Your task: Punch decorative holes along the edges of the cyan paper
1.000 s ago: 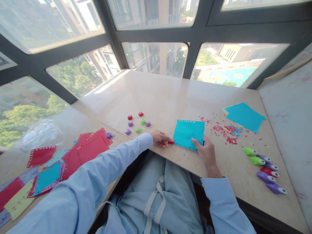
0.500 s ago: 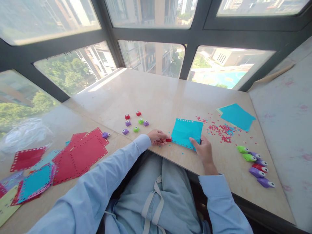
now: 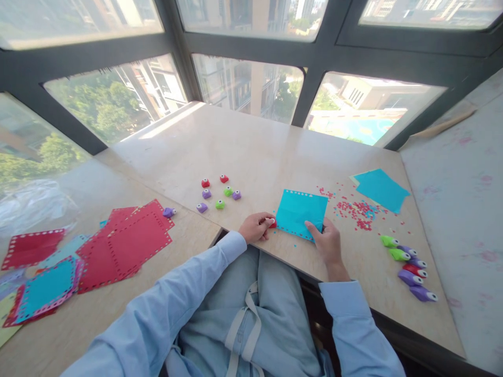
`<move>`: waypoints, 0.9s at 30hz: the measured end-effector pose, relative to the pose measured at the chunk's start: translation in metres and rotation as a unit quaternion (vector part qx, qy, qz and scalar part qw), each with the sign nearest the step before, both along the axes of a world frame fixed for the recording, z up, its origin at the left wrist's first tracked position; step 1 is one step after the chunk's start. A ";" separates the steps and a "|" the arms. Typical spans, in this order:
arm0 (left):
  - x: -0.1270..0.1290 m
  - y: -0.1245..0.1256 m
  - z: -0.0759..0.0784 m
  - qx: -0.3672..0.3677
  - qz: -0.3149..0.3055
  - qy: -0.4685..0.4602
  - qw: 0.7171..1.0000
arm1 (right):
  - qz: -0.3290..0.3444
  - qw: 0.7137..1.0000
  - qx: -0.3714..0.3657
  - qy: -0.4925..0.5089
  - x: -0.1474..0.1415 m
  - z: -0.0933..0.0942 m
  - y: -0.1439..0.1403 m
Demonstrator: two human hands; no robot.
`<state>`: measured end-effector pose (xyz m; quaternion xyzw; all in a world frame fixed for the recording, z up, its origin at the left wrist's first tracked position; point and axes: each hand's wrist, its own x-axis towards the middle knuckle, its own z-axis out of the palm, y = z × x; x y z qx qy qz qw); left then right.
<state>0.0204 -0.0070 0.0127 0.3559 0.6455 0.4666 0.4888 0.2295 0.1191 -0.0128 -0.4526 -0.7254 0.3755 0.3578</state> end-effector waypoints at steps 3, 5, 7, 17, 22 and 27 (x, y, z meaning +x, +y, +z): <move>0.003 -0.004 -0.007 0.044 0.014 0.038 0.998 | 0.004 1.000 -0.008 0.004 0.000 0.002 -0.002; 0.003 -0.007 -0.012 0.075 0.021 0.060 0.995 | 0.009 1.000 -0.020 0.012 0.000 0.003 -0.003; 0.004 -0.009 -0.015 0.101 0.025 0.078 0.992 | 0.011 0.999 -0.038 0.027 -0.001 0.005 -0.003; 0.009 -0.012 -0.018 0.126 0.046 0.182 0.974 | -0.042 0.995 -0.057 0.067 -0.001 0.004 -0.001; 0.012 -0.014 -0.018 0.114 0.039 0.291 0.949 | -0.049 0.993 -0.054 0.093 0.000 0.004 -0.002; 0.012 -0.015 -0.016 0.096 0.020 0.344 0.934 | -0.045 0.995 -0.051 0.072 -0.001 0.006 -0.003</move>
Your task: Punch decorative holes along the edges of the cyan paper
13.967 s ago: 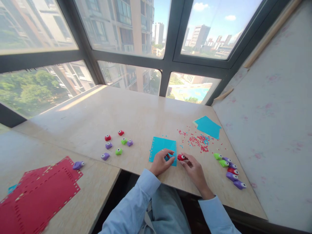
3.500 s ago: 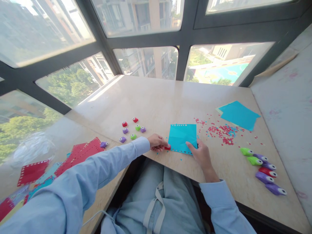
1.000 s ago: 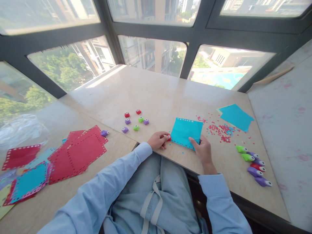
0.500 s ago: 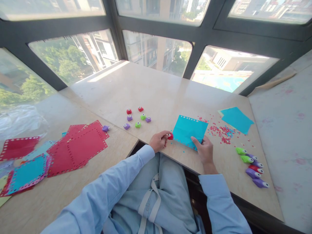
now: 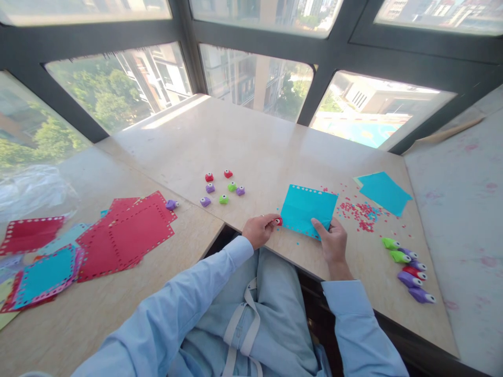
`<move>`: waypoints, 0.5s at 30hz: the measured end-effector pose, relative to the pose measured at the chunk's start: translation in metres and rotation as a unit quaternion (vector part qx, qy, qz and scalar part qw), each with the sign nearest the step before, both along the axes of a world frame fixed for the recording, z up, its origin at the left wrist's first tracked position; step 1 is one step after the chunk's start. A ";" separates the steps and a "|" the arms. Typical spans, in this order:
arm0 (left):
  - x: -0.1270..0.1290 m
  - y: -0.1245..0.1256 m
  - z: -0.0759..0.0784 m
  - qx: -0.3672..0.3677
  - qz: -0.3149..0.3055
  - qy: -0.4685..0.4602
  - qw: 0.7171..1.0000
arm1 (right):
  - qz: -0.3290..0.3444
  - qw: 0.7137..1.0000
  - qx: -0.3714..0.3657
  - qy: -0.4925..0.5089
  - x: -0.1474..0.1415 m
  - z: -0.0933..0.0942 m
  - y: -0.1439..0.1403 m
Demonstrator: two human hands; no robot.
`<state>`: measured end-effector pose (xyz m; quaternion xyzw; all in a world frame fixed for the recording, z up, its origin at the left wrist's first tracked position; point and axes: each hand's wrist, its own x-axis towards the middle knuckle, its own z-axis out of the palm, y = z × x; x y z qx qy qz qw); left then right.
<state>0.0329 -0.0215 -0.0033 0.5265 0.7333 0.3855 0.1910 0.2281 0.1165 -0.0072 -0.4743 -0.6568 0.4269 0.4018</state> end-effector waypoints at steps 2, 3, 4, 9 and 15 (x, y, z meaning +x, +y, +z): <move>-0.001 0.001 0.002 -0.010 -0.004 -0.008 1.000 | 0.009 1.000 0.000 -0.017 0.000 0.000 0.000; -0.002 0.002 0.004 -0.016 -0.006 -0.017 1.000 | 0.016 1.000 0.000 -0.023 0.000 0.000 0.000; -0.002 0.003 0.005 -0.023 -0.009 -0.028 0.999 | 0.023 0.999 0.000 -0.028 0.000 0.001 0.000; -0.007 0.010 0.011 -0.057 -0.027 -0.060 0.996 | 0.058 0.997 0.009 -0.048 -0.002 0.003 0.001; -0.008 0.014 0.015 -0.085 -0.029 -0.075 0.993 | 0.060 0.997 0.016 -0.051 -0.006 0.008 0.001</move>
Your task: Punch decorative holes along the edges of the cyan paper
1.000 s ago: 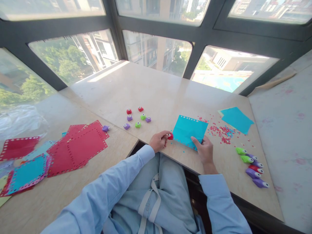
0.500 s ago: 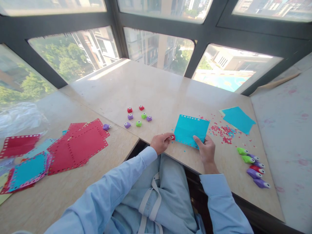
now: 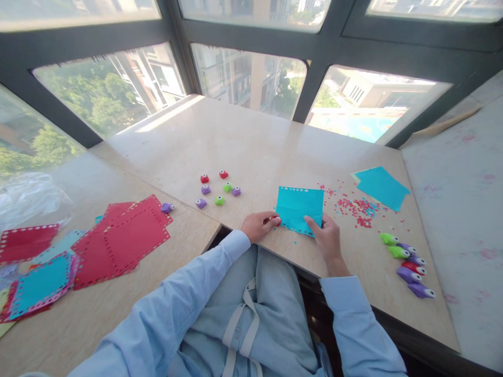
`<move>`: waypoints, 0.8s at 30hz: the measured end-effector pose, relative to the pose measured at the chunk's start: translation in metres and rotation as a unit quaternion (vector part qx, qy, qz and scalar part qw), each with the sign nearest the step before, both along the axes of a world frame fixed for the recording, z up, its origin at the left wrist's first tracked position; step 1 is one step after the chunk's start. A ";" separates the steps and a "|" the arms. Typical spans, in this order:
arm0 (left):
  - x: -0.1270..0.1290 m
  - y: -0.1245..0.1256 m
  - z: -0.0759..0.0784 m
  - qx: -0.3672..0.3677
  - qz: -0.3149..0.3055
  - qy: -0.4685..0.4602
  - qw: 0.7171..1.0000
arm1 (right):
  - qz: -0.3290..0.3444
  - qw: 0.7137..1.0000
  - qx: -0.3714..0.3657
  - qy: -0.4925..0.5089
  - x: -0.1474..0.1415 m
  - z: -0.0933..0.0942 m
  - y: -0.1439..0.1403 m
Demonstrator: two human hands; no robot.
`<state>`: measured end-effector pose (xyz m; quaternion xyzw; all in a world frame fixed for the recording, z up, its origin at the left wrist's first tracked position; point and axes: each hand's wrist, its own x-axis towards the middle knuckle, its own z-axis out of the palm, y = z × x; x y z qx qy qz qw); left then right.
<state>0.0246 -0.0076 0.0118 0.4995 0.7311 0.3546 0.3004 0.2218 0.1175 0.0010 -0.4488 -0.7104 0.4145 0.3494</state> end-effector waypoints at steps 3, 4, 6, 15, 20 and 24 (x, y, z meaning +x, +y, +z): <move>-0.001 0.004 0.004 -0.038 0.013 -0.052 0.998 | -0.006 1.000 -0.007 0.006 0.000 0.000 0.000; -0.001 0.006 0.005 -0.055 0.020 -0.074 0.996 | -0.009 1.000 -0.006 0.006 0.000 -0.001 0.000; -0.003 0.011 0.007 -0.086 0.034 -0.120 0.988 | -0.009 1.000 -0.002 0.003 0.001 -0.002 0.000; -0.012 0.021 0.016 -0.144 0.028 -0.283 0.948 | -0.006 1.000 -0.004 0.000 0.002 -0.005 -0.002; -0.016 0.018 0.012 -0.126 -0.004 -0.295 0.947 | -0.038 0.999 0.014 -0.003 0.002 -0.006 -0.004; -0.015 0.013 0.004 -0.091 -0.024 -0.282 0.955 | -0.038 0.999 -0.016 -0.006 -0.002 -0.001 -0.007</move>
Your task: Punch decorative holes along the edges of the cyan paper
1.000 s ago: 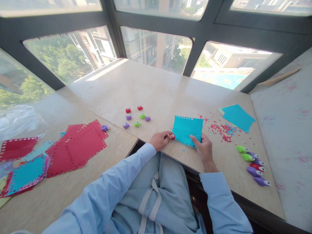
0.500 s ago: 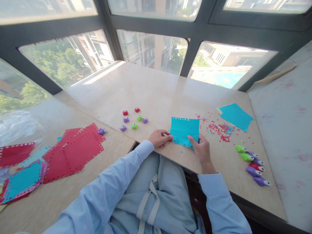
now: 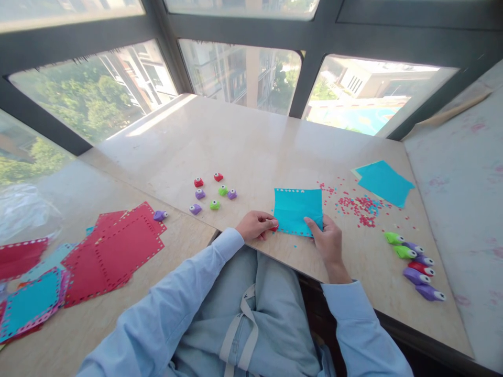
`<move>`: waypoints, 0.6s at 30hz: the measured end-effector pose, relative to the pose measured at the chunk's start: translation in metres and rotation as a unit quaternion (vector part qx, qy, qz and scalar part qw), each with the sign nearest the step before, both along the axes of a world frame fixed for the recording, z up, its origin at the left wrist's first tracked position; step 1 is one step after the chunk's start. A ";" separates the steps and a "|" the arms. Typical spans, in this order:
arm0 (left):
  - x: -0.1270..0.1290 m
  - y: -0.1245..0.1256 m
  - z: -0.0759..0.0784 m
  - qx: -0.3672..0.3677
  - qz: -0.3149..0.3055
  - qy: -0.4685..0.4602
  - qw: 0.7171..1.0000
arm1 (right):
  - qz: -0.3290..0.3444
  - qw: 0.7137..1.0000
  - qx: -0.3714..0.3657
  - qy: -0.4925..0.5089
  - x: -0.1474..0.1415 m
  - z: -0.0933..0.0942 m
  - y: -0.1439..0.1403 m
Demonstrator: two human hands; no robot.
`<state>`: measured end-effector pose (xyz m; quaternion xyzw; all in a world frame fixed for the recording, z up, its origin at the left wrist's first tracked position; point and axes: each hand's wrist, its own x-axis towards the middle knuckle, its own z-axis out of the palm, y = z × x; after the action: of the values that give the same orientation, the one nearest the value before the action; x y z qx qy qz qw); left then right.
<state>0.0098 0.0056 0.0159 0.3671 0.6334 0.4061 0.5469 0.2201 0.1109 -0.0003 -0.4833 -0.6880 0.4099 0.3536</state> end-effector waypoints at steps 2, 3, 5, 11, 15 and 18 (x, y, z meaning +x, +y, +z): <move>0.002 -0.002 -0.004 0.020 -0.001 0.014 1.000 | 0.005 1.000 -0.030 0.002 -0.002 0.002 -0.001; 0.003 -0.003 -0.006 0.028 0.000 0.023 0.999 | 0.007 0.999 -0.042 0.003 -0.002 0.002 -0.001; 0.005 -0.005 -0.009 0.039 0.005 0.039 0.998 | 0.010 0.998 -0.055 0.005 -0.003 0.003 -0.001; 0.007 -0.014 -0.009 0.046 0.025 0.062 0.997 | -0.018 0.998 -0.059 0.019 -0.002 0.005 0.000; 0.006 -0.017 -0.006 0.060 0.020 0.065 0.996 | -0.030 0.998 -0.058 0.022 -0.002 0.005 0.000; 0.008 -0.017 -0.006 0.061 0.023 0.072 0.995 | -0.041 0.997 -0.064 0.029 -0.002 0.005 -0.001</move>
<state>0.0174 -0.0118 0.0100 0.4136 0.6533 0.4287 0.4673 0.2176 0.1097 0.0051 -0.5204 -0.6296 0.4524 0.3580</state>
